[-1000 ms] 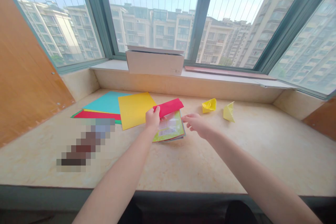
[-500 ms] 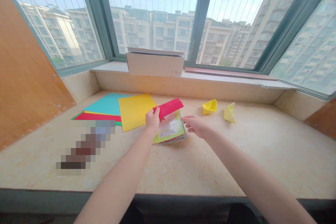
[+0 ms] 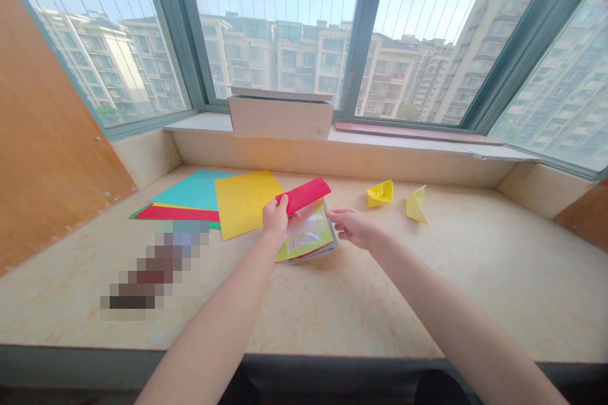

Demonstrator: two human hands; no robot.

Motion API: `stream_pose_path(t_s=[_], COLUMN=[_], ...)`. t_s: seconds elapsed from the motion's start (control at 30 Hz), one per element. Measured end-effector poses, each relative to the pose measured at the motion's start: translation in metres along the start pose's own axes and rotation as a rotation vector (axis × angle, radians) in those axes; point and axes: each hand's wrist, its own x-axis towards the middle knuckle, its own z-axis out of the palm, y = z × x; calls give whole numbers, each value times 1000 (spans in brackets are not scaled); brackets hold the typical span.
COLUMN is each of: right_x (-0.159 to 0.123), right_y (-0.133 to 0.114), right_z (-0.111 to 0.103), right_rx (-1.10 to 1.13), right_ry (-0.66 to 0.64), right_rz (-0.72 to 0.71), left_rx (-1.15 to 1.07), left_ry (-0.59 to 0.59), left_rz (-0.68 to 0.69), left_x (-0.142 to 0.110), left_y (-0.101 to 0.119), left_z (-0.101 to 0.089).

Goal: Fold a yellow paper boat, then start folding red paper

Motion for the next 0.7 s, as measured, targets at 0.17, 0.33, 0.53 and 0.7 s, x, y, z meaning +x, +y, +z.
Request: stream_pose_path(t_s=[0.17, 0.33, 0.53, 0.7], right_x=[2, 1, 2, 6], right_y=[3, 7, 10, 13], right_z=[-1, -3, 2, 10], right_rx=[-114, -259, -427, -493], right_ry=[28, 70, 131, 179], right_rz=[-29, -76, -145, -175], left_rx=[7, 24, 40, 58], left_ry=[-10, -20, -25, -30], left_rz=[3, 8, 27, 61], left_x=[1, 1, 0, -1], left_y=[-1, -1, -2, 1], left_z=[0, 0, 0, 1])
